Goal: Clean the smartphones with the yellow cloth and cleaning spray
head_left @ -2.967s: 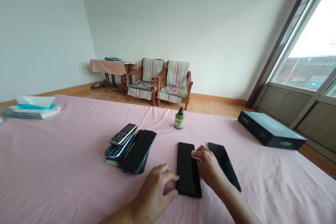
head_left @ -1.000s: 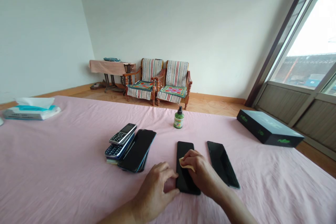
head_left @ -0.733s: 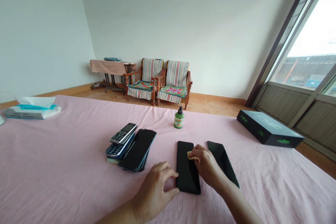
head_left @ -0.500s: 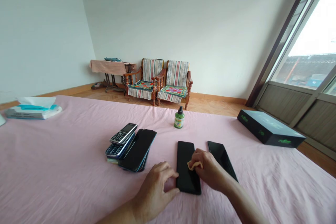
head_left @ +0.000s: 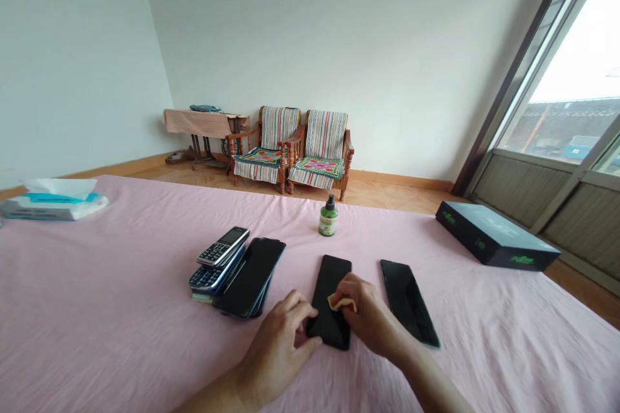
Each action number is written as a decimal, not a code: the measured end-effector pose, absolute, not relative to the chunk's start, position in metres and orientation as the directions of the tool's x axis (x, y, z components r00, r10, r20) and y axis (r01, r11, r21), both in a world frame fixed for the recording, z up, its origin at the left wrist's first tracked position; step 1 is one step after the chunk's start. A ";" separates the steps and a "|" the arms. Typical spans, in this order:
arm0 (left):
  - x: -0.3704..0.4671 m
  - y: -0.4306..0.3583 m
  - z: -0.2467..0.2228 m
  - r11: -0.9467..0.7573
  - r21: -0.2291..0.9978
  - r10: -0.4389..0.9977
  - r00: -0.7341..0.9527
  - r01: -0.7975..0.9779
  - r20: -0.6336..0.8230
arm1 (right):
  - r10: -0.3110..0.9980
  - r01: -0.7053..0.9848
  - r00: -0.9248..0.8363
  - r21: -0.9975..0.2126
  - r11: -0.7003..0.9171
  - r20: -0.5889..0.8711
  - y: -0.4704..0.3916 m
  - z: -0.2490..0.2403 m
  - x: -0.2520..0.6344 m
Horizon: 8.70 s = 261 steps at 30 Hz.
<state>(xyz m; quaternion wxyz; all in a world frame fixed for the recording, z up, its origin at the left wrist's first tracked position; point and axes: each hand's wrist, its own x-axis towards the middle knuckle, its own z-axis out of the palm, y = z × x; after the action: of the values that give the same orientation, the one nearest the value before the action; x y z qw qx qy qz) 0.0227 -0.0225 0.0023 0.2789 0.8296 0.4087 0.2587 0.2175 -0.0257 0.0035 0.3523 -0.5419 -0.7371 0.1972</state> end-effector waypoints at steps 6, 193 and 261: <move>0.019 -0.021 0.000 -0.515 0.643 0.836 0.497 0.566 0.232 | 0.898 0.739 -0.083 -0.578 0.346 0.433 -0.008 -0.006 0.209; 0.018 -0.018 0.007 -0.570 0.678 0.774 0.581 0.465 0.252 | 0.871 0.744 0.174 -0.641 0.190 0.460 -0.029 0.000 0.234; 0.021 -0.017 0.000 -0.576 0.672 0.777 0.569 0.465 0.271 | 0.974 0.941 -0.005 -0.328 0.081 0.225 -0.003 0.010 0.225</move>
<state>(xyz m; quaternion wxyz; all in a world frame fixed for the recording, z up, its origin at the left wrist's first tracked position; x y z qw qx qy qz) 0.0211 -0.0168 0.0002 0.2757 0.8416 0.3690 0.2821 0.2250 -0.0029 0.0100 0.1990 -0.6767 -0.7077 0.0415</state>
